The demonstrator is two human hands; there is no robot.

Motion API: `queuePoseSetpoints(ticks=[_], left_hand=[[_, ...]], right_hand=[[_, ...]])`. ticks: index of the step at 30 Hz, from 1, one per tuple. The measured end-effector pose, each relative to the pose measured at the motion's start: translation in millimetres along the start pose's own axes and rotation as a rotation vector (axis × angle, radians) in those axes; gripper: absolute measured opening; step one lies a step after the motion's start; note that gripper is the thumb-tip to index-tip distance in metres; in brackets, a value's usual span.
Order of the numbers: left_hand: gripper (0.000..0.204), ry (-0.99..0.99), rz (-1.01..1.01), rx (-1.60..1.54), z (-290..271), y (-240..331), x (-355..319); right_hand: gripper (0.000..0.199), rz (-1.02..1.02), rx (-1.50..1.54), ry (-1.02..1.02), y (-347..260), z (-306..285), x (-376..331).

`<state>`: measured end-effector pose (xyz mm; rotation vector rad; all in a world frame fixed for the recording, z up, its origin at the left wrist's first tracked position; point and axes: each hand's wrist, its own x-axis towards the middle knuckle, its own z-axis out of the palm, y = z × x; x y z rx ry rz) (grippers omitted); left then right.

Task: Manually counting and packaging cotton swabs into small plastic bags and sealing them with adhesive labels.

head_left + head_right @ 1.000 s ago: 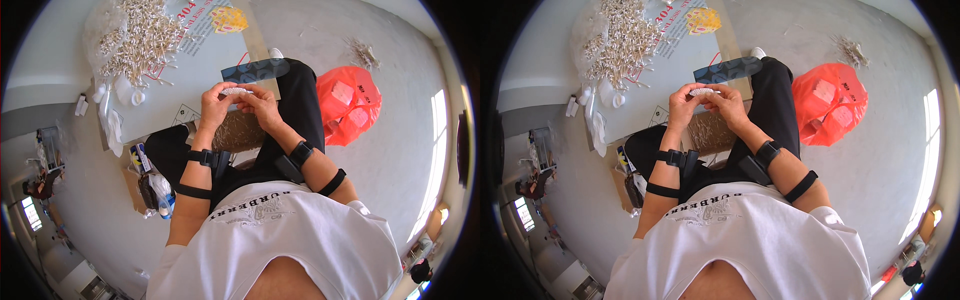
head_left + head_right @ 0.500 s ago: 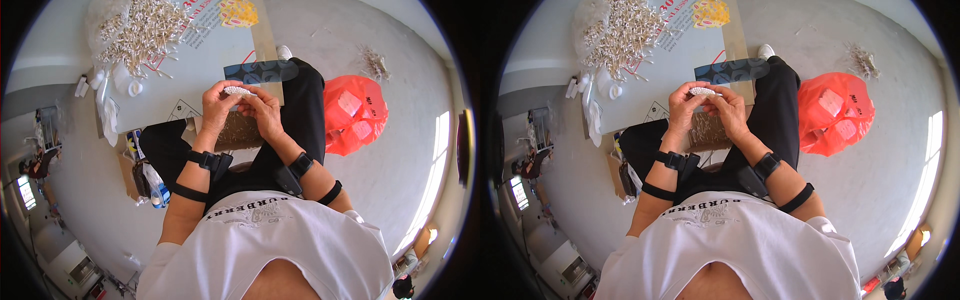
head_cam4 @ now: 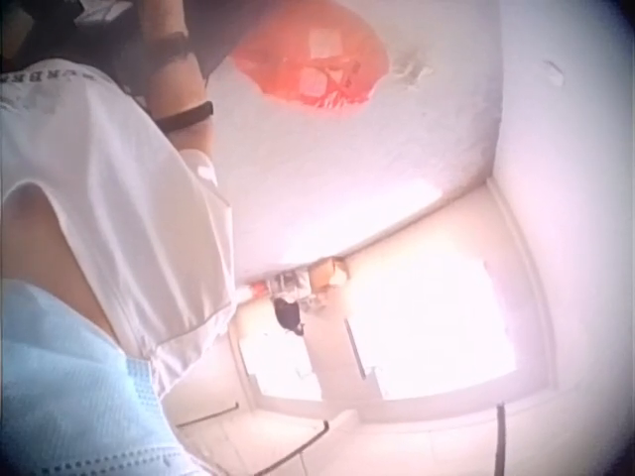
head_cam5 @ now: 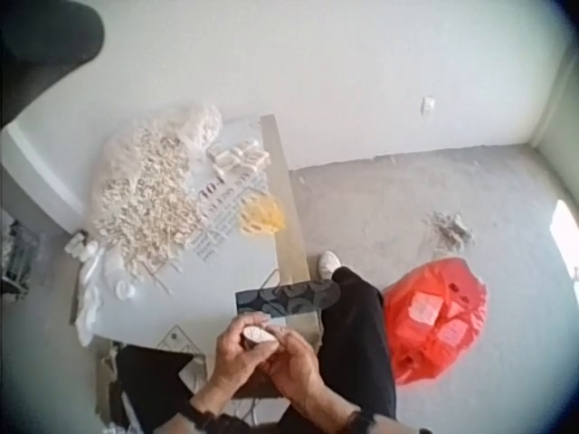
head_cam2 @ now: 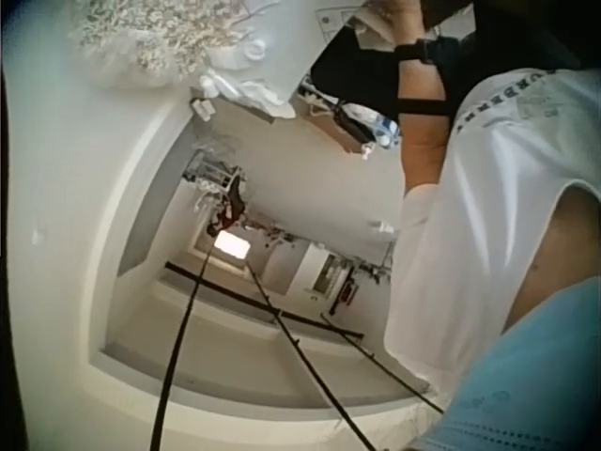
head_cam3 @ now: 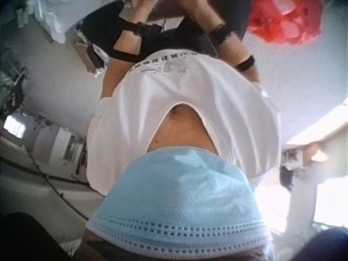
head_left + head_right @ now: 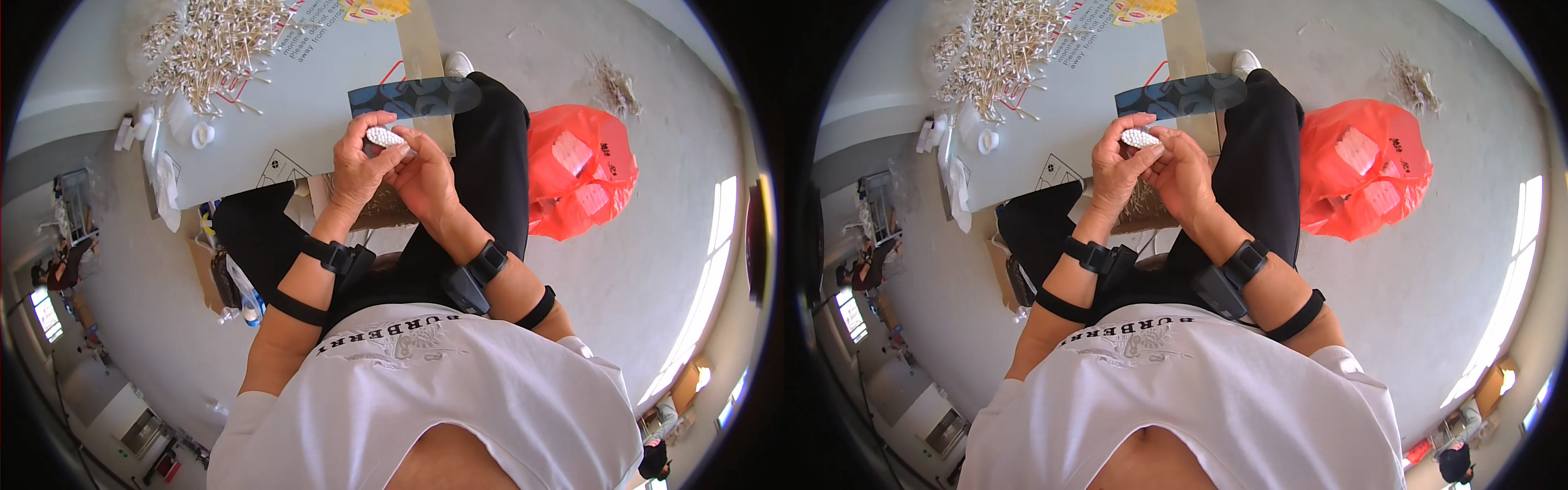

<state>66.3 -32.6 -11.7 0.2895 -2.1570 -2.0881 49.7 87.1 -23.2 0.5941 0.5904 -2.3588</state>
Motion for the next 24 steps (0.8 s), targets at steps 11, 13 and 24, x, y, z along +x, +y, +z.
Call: queuePoseSetpoints(ticks=[11,13,24], left_hand=[[0.038,-0.025,-0.014,0.193,2.3,-1.7,5.1],[0.037,-0.035,-0.012,0.206,1.5,-1.6,5.7],[0.028,-0.049,-0.045,0.091,1.8,7.9,10.5]], right_hand=[[0.024,0.059,0.184,0.028,0.3,-0.4,2.5],[0.023,0.067,0.204,0.039,1.1,-1.7,4.0],[0.023,0.13,0.28,-0.047,2.5,-9.1,9.1]])
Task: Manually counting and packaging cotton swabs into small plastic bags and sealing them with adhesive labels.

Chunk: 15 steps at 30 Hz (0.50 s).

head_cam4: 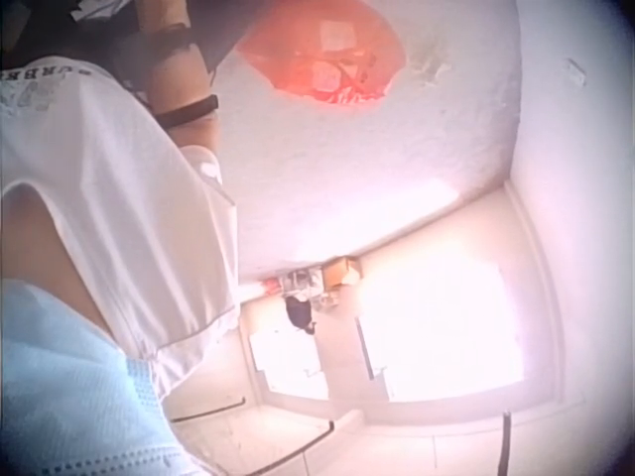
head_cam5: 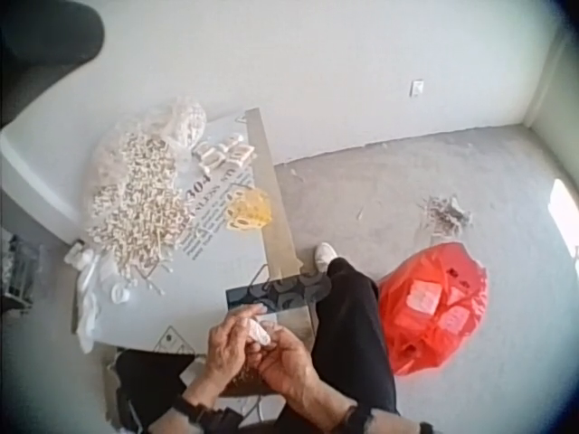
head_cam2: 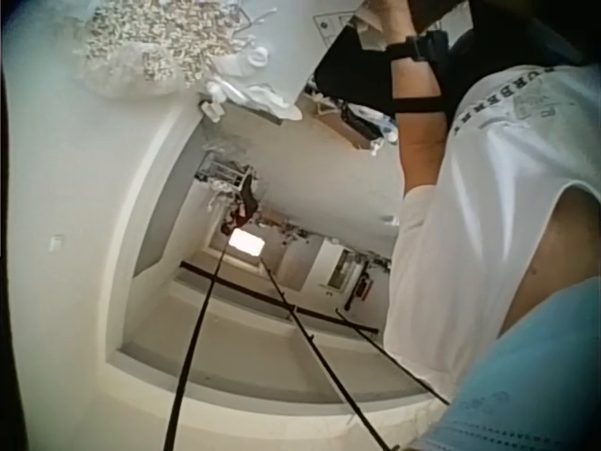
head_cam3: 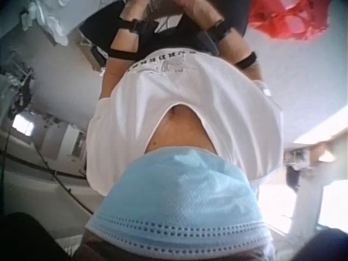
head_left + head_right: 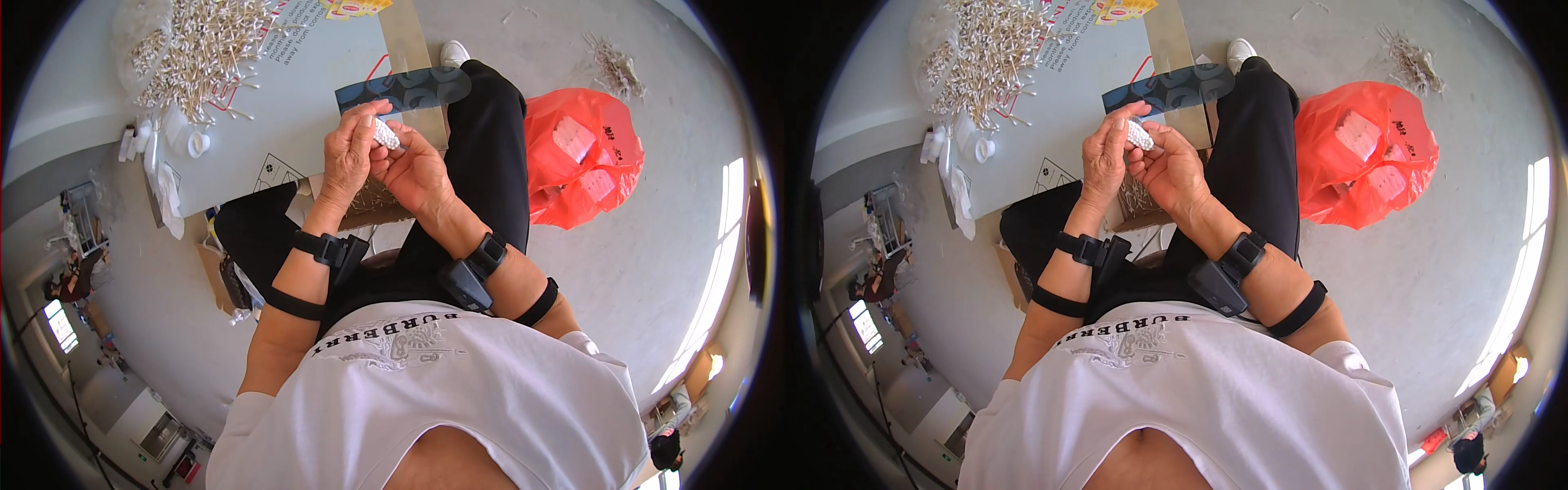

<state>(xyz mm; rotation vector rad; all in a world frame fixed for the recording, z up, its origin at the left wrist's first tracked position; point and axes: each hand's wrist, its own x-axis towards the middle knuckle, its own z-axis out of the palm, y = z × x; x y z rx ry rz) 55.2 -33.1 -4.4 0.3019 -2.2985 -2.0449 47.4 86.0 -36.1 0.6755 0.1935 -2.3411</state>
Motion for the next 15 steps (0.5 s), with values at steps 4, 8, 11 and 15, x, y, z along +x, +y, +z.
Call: queuePoseSetpoints(ticks=[4,8,11,15], left_hand=[[0.03,0.003,-0.019,-0.015,-0.3,1.0,1.1],[0.027,-0.077,0.041,-0.023,-10.9,4.9,4.6],[0.027,-0.177,0.028,-0.082,-19.5,14.5,3.4],[0.038,-0.274,0.129,0.174,-30.5,22.6,5.2]], right_hand=[[0.022,0.005,0.01,-0.009,-0.4,-0.1,0.9],[0.022,0.016,0.009,-0.005,-0.8,0.0,-0.2],[0.022,0.009,-0.014,-0.032,-3.6,0.9,-1.1],[0.019,-0.021,-0.135,-0.063,-4.9,2.7,-0.4]])
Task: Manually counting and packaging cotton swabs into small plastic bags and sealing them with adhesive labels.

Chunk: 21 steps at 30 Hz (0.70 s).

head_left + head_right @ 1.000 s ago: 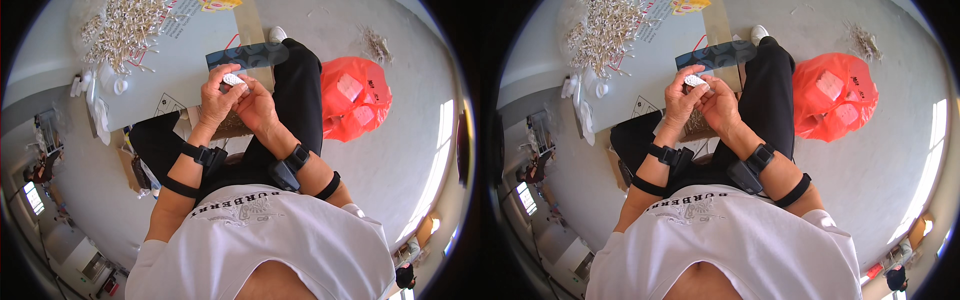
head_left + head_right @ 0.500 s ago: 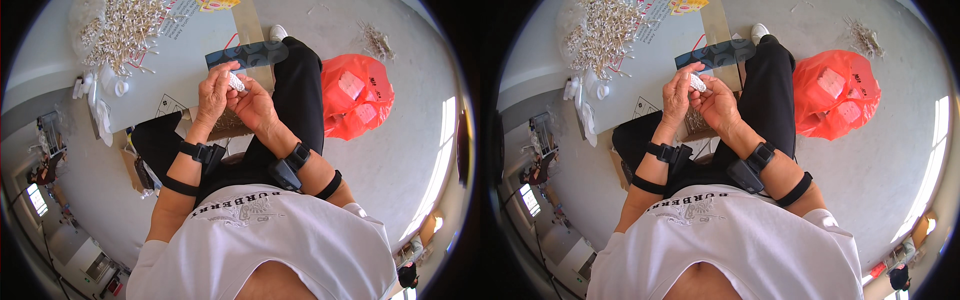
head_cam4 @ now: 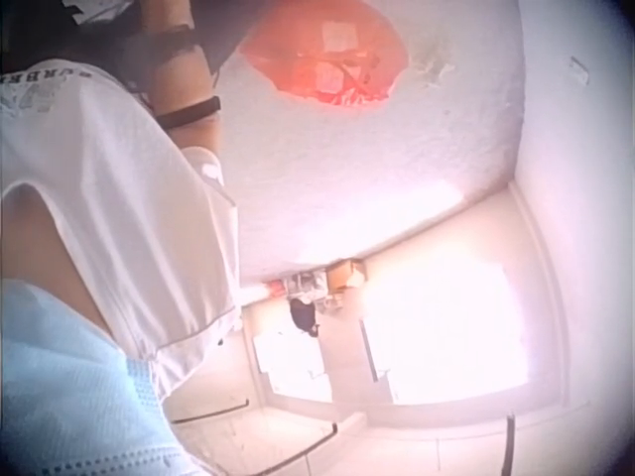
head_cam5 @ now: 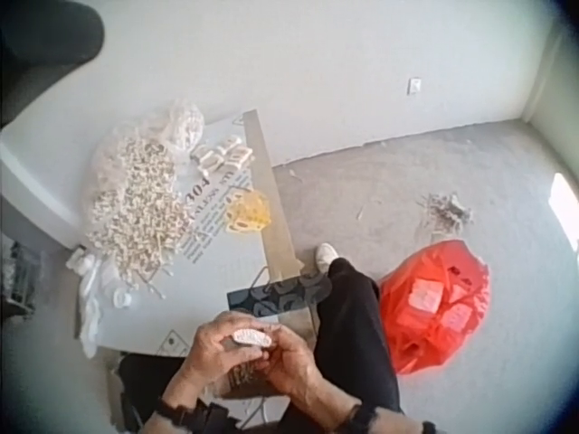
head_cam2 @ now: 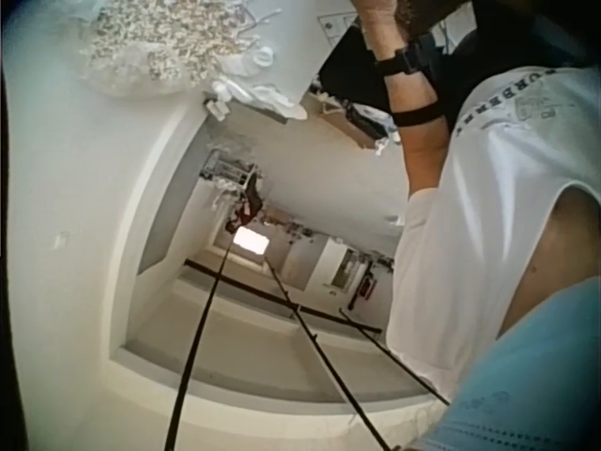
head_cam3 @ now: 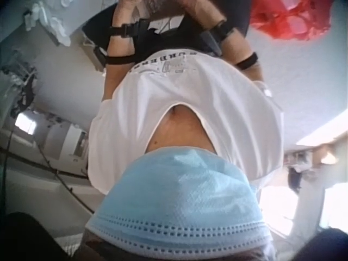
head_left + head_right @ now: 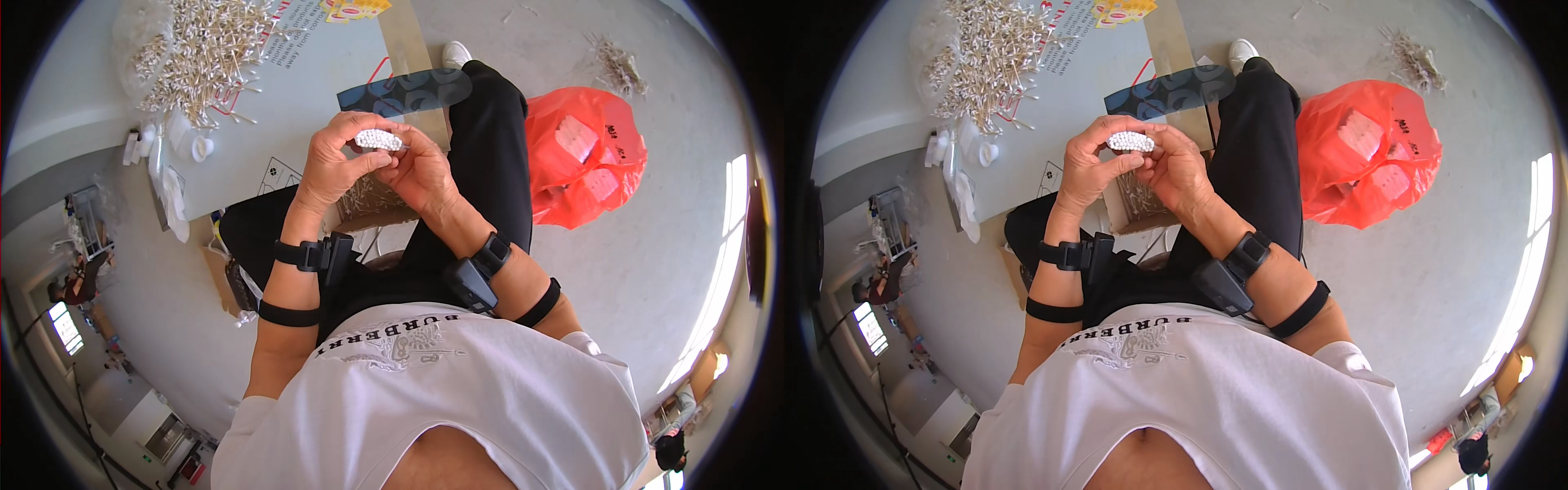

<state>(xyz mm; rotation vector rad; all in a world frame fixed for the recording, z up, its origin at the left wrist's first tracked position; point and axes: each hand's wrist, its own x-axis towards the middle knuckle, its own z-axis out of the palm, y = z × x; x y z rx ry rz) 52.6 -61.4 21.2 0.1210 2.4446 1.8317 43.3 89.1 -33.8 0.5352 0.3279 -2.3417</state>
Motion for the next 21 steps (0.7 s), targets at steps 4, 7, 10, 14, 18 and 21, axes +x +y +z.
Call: queuePoseSetpoints(ticks=[4,7,10,14,18,21], left_hand=[[0.038,0.013,0.093,0.18,2.1,10.7,0.8],[0.038,0.023,0.093,0.154,2.0,10.7,-0.2],[0.037,0.025,0.059,0.099,1.8,9.2,-1.9],[0.032,0.079,0.08,0.114,3.7,1.7,-4.3],[0.029,0.087,0.104,0.108,3.1,-2.7,-3.9],[0.029,0.09,0.101,0.083,3.9,-4.5,-4.1]], right_hand=[[0.016,-0.03,-0.065,0.069,-2.9,9.3,-3.3],[0.01,-0.045,-0.075,0.067,-5.3,10.0,-3.9],[0.01,-0.016,-0.048,0.059,-6.4,5.4,-2.5],[0.011,-0.01,-0.061,0.032,-6.8,7.9,-3.9],[0.011,-0.011,-0.056,0.03,-7.0,10.1,-5.3],[0.011,-0.016,-0.065,0.032,-7.4,9.4,-5.2]])
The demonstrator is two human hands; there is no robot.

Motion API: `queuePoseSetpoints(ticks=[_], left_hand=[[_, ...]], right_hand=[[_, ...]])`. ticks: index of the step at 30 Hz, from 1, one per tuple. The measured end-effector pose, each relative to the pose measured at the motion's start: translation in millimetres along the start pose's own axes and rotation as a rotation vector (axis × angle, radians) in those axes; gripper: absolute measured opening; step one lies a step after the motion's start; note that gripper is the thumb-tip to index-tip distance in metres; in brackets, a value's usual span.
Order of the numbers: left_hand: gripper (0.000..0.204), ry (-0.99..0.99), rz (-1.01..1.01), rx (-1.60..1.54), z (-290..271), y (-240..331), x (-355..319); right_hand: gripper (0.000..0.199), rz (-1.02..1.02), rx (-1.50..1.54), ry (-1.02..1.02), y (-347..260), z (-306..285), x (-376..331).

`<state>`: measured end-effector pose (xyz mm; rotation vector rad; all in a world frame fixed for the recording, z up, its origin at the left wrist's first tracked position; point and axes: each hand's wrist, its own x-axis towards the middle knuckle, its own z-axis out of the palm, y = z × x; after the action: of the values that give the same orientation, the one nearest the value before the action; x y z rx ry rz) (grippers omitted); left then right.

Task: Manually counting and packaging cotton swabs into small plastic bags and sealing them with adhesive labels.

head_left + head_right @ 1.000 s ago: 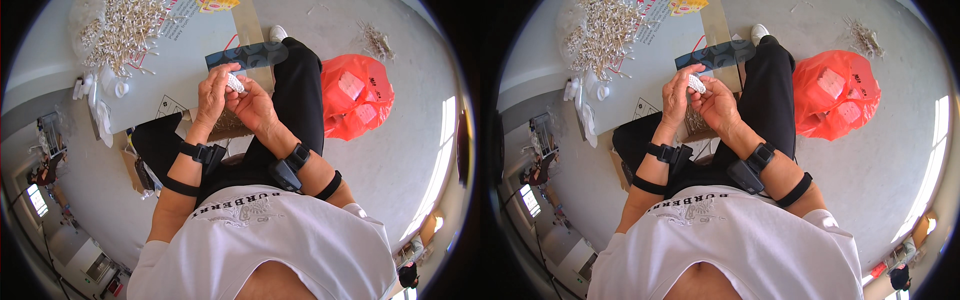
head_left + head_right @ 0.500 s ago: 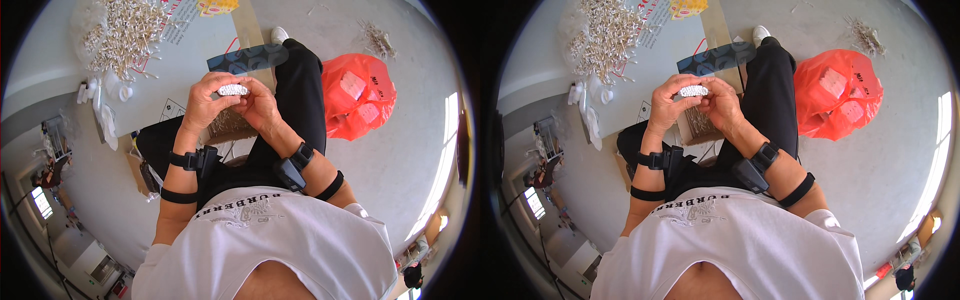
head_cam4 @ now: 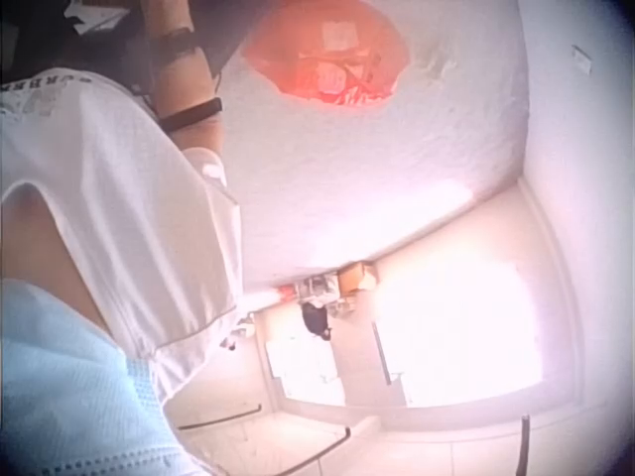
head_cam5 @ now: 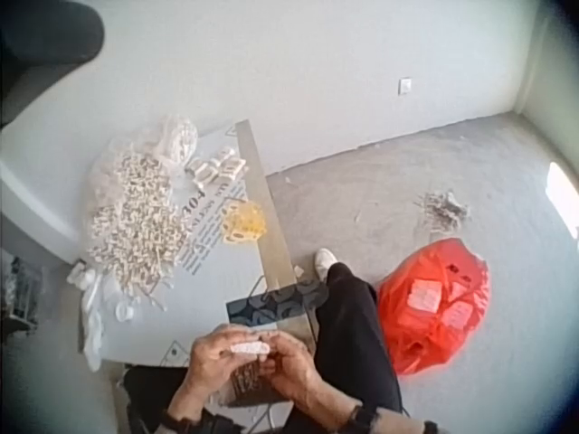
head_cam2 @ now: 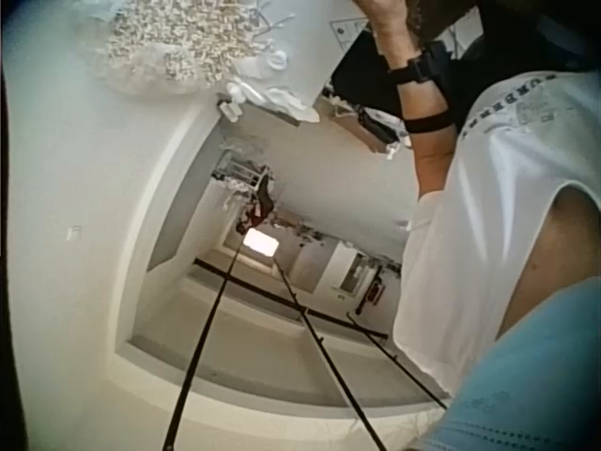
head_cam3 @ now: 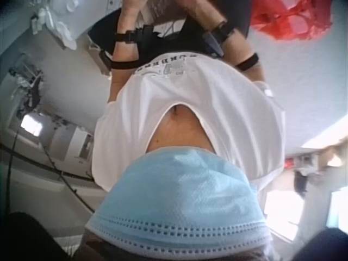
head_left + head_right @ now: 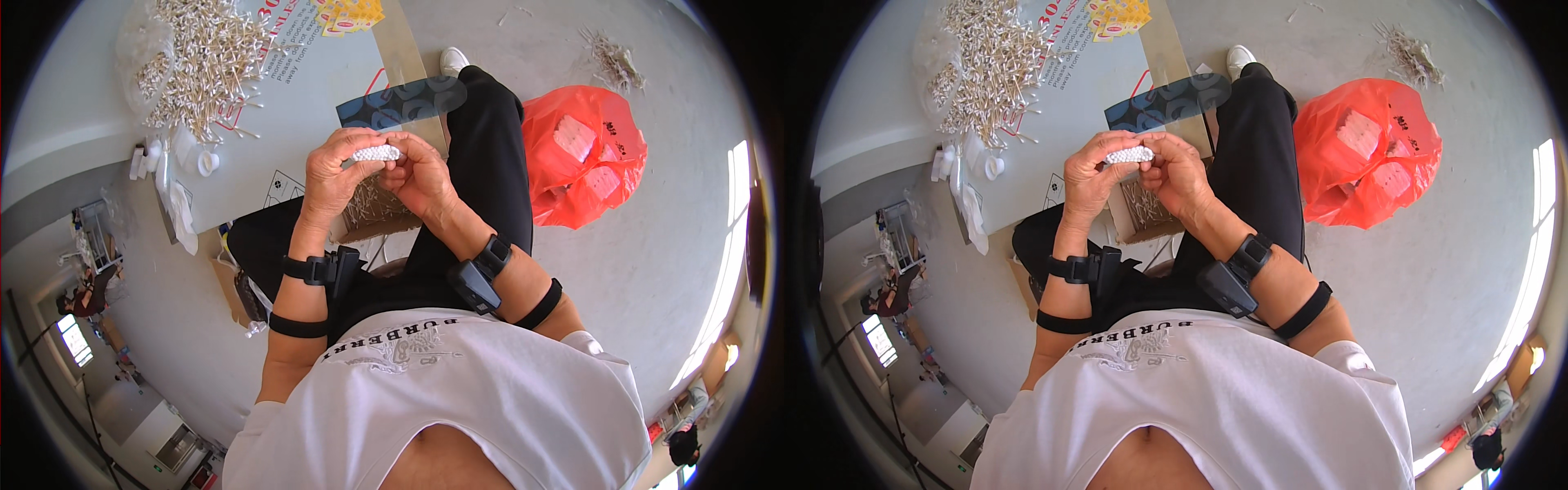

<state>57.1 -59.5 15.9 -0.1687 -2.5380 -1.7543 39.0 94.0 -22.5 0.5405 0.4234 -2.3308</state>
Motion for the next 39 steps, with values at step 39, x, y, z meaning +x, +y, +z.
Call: queuePoseSetpoints(ticks=[39], left_hand=[[0.019,0.043,-0.22,-0.323,6.2,-8.4,1.9]], right_hand=[[0.025,-0.306,-0.507,0.087,7.5,-0.8,2.5]])
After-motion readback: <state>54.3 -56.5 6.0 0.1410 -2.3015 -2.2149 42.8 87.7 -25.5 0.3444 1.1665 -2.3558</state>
